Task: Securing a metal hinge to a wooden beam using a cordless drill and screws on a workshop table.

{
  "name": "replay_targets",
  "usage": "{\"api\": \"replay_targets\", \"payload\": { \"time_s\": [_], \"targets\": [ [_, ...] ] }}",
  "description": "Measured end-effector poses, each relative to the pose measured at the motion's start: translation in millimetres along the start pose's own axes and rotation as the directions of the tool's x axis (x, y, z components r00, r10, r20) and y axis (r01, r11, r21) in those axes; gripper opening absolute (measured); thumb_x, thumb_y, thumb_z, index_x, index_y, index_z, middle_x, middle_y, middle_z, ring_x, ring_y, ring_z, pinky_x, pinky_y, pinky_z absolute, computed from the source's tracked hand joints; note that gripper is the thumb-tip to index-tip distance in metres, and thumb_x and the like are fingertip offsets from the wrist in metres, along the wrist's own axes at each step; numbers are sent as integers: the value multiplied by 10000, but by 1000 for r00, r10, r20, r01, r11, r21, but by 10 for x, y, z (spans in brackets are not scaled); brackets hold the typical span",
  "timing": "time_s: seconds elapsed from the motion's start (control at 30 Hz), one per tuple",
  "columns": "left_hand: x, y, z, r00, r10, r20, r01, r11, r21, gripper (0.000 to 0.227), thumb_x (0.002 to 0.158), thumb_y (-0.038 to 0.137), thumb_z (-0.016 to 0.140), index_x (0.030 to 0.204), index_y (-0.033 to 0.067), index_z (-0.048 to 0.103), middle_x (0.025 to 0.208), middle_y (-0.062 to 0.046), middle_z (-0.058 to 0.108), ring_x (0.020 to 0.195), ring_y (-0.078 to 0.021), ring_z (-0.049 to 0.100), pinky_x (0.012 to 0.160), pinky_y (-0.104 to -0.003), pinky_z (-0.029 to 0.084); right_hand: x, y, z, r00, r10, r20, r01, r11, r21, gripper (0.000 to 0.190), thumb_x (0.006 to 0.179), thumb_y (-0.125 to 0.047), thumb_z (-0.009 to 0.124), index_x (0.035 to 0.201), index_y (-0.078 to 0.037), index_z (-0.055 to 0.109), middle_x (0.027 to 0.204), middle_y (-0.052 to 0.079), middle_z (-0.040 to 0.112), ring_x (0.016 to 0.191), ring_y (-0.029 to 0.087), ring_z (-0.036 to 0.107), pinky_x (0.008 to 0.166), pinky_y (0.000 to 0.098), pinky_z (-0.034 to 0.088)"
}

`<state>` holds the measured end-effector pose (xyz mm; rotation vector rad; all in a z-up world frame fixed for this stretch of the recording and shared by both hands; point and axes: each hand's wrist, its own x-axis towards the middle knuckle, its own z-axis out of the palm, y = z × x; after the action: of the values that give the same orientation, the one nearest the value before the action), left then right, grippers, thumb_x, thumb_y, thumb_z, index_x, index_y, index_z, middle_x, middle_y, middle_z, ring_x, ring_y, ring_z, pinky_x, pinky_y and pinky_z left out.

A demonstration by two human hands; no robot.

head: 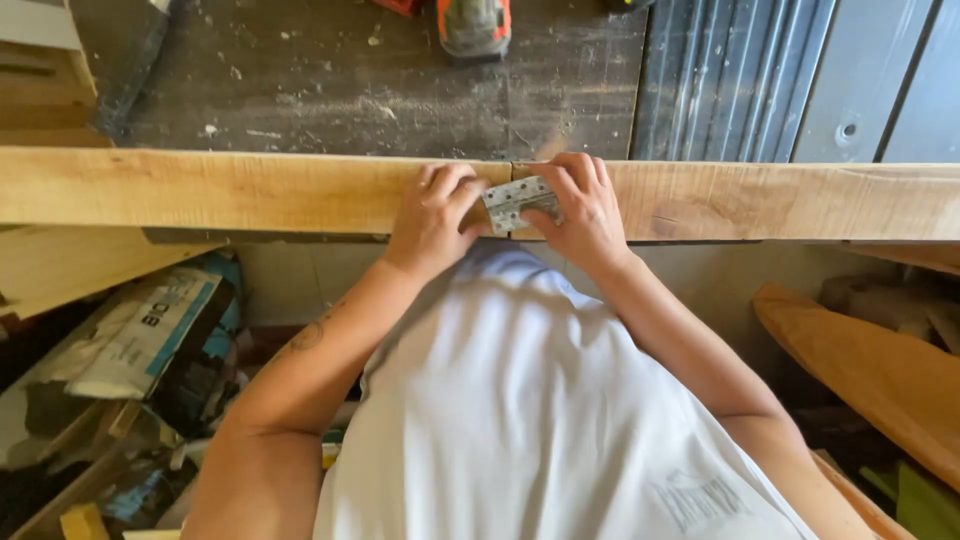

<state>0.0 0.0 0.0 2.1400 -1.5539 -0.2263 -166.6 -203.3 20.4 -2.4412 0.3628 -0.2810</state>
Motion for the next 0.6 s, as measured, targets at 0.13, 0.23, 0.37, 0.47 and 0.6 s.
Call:
{"api": "replay_targets", "payload": {
  "time_s": [0.13,0.23,0.37,0.47,0.6],
  "targets": [
    [-27,86,-44,999,-45,-7,45,999,19,609,724,234,969,1274,181,712,1235,-46,578,1203,-315,560,997,-472,526,-158,136,73,997,-79,-18,79,997,-11,500,817,-369,901,1233,-153,727,1146,83,571,1087,363,575,907,459,479],
    [15,165,-369,983,-117,142,121,992,-22,1086,587,377,1039,1524,158,536,1478,-147,493,1434,-437,425,1155,-626,413,-121,44,-73,991,-125,-50,120,988,-96,813,726,-660,900,1329,-159,684,1275,93,585,1231,361,554,934,458,441],
    [-57,-55,-667,931,-249,268,219,966,137,1350,478,306,1052,1630,68,388,1576,-281,432,1516,-527,325,1237,-732,166,-105,136,-106,986,-146,86,160,969,-187,1276,528,-751,862,1582,-112,532,1551,187,551,1473,377,459,1204,571,220],
    [-149,-317,-557,951,-227,212,171,952,253,1280,491,417,974,1603,84,434,1395,-233,540,1387,-460,467,1193,-689,212,-77,190,-54,980,-196,42,200,944,-263,1219,524,-735,876,1550,-145,582,1473,116,622,1368,308,555,1143,527,314],
    [-175,-452,-448,977,-132,169,68,937,341,1083,531,526,860,1506,147,578,1108,-147,608,1088,-384,619,1020,-625,401,-80,204,-17,974,-227,9,220,930,-295,1141,521,-728,876,1479,-145,663,1392,84,682,1271,279,605,1086,491,359]
  ]
}}
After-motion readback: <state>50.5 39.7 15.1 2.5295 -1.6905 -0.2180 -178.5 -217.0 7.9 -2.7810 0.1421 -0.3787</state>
